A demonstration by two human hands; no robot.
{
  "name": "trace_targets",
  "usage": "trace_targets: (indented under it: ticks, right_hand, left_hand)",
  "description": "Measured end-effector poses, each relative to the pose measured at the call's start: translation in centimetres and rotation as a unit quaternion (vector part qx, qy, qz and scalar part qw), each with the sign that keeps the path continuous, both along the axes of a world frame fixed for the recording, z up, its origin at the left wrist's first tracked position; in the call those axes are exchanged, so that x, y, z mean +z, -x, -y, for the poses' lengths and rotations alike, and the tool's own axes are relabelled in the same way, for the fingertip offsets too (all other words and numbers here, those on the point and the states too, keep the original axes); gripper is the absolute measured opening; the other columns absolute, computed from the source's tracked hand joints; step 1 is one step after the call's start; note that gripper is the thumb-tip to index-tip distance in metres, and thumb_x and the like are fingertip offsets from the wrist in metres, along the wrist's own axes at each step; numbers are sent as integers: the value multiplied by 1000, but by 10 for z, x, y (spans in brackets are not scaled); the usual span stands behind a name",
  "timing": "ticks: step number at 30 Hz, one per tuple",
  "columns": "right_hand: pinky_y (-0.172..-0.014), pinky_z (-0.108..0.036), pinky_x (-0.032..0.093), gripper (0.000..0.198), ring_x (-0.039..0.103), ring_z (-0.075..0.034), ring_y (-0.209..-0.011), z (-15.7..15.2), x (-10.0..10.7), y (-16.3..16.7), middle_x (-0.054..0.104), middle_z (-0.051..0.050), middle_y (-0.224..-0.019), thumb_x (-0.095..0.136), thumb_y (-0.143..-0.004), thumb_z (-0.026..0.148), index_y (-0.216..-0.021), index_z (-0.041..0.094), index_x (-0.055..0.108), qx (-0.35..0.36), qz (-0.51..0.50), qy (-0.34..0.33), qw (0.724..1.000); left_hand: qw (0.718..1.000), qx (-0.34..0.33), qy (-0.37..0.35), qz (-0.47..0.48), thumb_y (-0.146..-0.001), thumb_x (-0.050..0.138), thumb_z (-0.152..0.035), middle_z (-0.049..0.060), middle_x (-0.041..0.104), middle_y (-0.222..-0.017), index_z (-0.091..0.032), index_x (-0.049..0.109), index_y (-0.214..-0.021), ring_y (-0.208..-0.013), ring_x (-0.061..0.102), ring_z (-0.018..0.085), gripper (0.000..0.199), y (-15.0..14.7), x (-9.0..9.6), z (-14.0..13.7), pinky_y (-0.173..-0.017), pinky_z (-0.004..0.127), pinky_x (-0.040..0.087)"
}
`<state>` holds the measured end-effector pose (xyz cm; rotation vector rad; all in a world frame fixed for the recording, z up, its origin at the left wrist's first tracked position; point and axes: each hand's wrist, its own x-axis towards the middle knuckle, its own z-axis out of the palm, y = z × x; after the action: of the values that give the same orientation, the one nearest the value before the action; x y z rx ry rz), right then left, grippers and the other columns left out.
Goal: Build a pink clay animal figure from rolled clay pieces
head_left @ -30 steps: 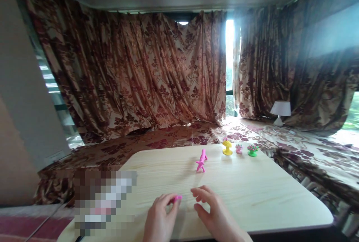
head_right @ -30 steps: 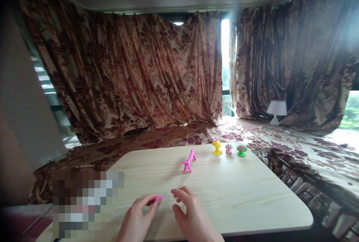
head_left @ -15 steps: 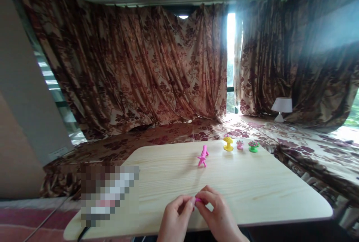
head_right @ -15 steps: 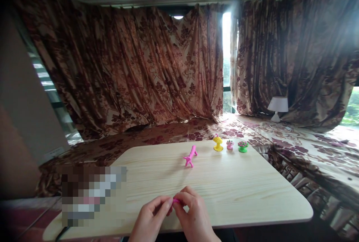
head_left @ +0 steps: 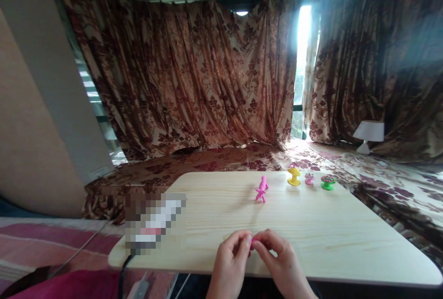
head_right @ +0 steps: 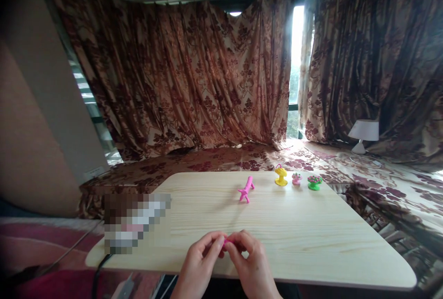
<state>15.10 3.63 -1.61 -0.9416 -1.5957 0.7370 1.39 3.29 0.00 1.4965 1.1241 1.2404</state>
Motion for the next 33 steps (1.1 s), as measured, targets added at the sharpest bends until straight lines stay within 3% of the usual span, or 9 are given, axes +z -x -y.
trace_targets:
  ticks: [5, 11, 16, 21, 25, 29, 33]
  right_hand:
    - [-65, -25, 46, 22, 59, -17, -70, -3, -9, -3, 65, -2, -71, 59, -82, 38, -76, 18, 66, 8, -68, 66, 995]
    - [-72, -29, 50, 32, 62, -20, -81, -7, -12, -6, 69, -6, -88, 60, -80, 42, -101, 19, 66, 17, -100, 98, 990]
    - [-66, -27, 49, 27, 60, -18, -71, -10, -16, -5, 66, -3, -74, 62, -78, 44, -82, 18, 67, 11, -109, 97, 989]
    - [-63, -26, 47, 27, 57, -17, -70, -8, -15, -5, 63, -3, -75, 61, -79, 43, -88, 18, 67, 5, -100, 95, 990]
    - [-64, -25, 47, 27, 57, -17, -76, -7, -12, -3, 58, -3, -83, 61, -79, 40, -97, 20, 66, 25, -86, 70, 994]
    - [-63, -24, 44, 23, 54, -15, -68, -5, -9, -3, 58, -1, -71, 59, -82, 39, -76, 18, 66, 26, -70, 69, 995]
    - [-61, -23, 42, 27, 51, -14, -64, -2, -4, -5, 57, 0, -65, 56, -84, 40, -71, 17, 64, 22, -65, 71, 995]
  left_hand:
    - [1000, -13, 4, 19, -80, 59, -36, 6, 69, -83, -15, 66, -88, -80, 63, 19, 23, 2, -7, -1, -76, 26, 48]
    - [1000, 3, -5, 30, -80, 59, -36, 5, 69, -80, -15, 66, -83, -79, 62, 19, 22, -1, -9, -3, -74, 26, 48]
    - [1000, 16, -13, 8, -83, 55, -38, 3, 67, -74, -15, 67, -81, -74, 61, 18, 26, -1, -7, 0, -69, 24, 47]
    - [1000, 5, -21, -4, -82, 55, -38, 4, 68, -81, -16, 68, -90, -80, 62, 19, 26, 1, -4, -1, -75, 27, 47]
    - [999, 21, -24, -15, -84, 52, -39, 3, 65, -72, -15, 67, -82, -73, 59, 17, 28, 1, -5, -2, -70, 25, 46]
    - [998, 30, -26, -46, -86, 49, -40, 2, 61, -66, -15, 67, -79, -67, 56, 16, 32, -1, -5, -2, -63, 23, 44]
    - [997, 32, -29, -64, -86, 47, -41, 4, 63, -66, -15, 67, -76, -67, 57, 17, 35, -3, -6, -5, -63, 25, 45]
